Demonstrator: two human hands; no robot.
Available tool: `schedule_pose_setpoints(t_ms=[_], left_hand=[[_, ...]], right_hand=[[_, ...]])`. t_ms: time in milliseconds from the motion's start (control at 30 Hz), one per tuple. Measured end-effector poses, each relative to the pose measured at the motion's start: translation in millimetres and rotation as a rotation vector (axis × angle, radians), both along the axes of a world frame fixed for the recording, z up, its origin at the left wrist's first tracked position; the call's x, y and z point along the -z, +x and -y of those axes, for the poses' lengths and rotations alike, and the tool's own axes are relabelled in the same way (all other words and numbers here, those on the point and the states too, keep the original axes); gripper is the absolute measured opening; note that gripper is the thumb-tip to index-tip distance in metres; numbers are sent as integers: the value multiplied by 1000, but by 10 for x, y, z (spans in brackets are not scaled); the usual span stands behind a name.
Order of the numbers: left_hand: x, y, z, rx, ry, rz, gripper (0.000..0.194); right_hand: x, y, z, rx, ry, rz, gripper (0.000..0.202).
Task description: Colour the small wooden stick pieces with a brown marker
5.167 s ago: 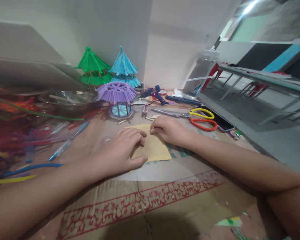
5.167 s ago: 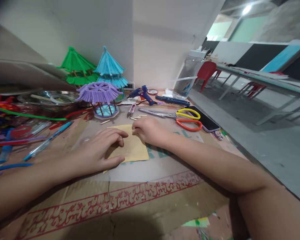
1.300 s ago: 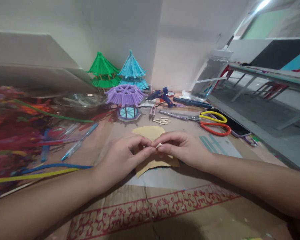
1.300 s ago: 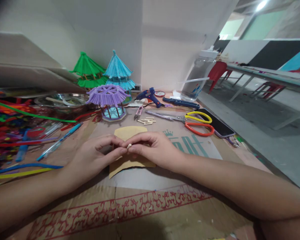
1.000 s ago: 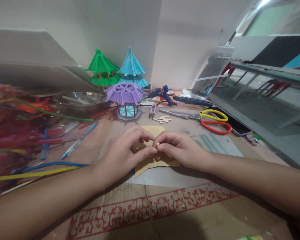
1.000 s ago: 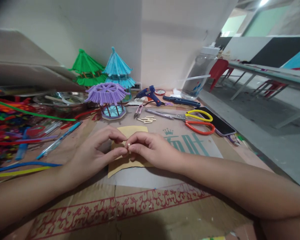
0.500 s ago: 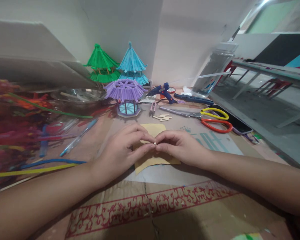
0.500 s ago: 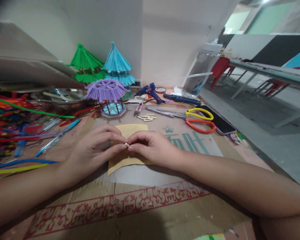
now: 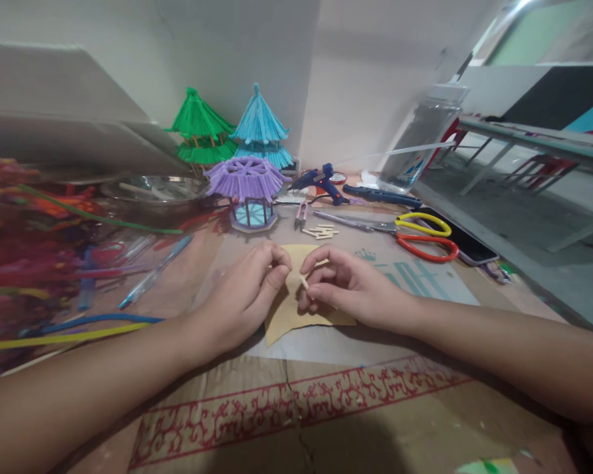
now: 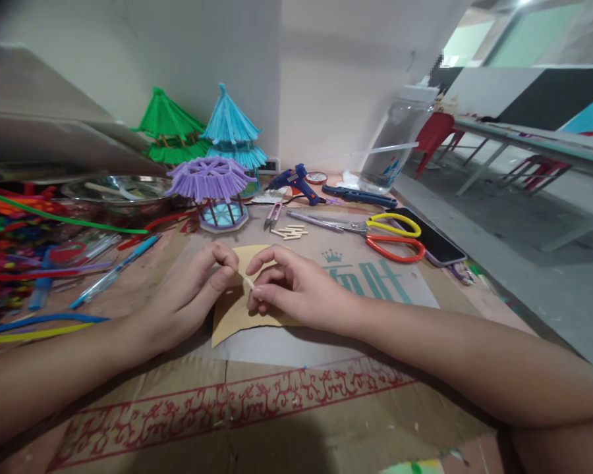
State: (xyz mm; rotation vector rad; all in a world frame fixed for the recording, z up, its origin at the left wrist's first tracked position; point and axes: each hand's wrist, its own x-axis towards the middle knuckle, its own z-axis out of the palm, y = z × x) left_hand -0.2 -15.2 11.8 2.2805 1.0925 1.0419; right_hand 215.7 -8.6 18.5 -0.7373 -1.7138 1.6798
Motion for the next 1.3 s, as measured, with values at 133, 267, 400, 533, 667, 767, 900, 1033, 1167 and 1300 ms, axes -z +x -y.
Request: schedule_pose_setpoints(t_ms=[133, 267, 400, 533, 667, 767, 900, 1033, 1167, 1300], left_hand=[[13, -21, -2, 36, -2, 21, 27], [24, -15, -23, 61, -21, 7, 21], [24, 3, -53, 122, 4, -25, 22], [19, 5, -64, 142, 21, -50, 23], [30, -8, -47, 110, 23, -61, 25], [37, -12, -40, 90, 30, -55, 24], [29, 10, -46, 81, 38, -70, 26], [38, 29, -42, 98, 53, -88, 19], [81, 12, -43, 28, 96, -166, 16], [122, 2, -65, 4, 83, -304, 30]], right_hand=[[-8, 8, 2, 34, -9, 14, 22], [-1, 18, 5, 57, 72, 45, 22], [6, 23, 10, 50, 176, 104, 16], [-24, 39, 8, 118, 279, 182, 6], [-65, 62, -9, 167, 327, 181, 12], [-77, 59, -28, 149, 375, 156, 17], [-81, 41, -40, 173, 438, 221, 16], [-88, 74, -74, 216, 539, 298, 16], [-54, 172, -244, 258, 686, 450, 16], [5, 238, -419, 244, 809, 557, 15]])
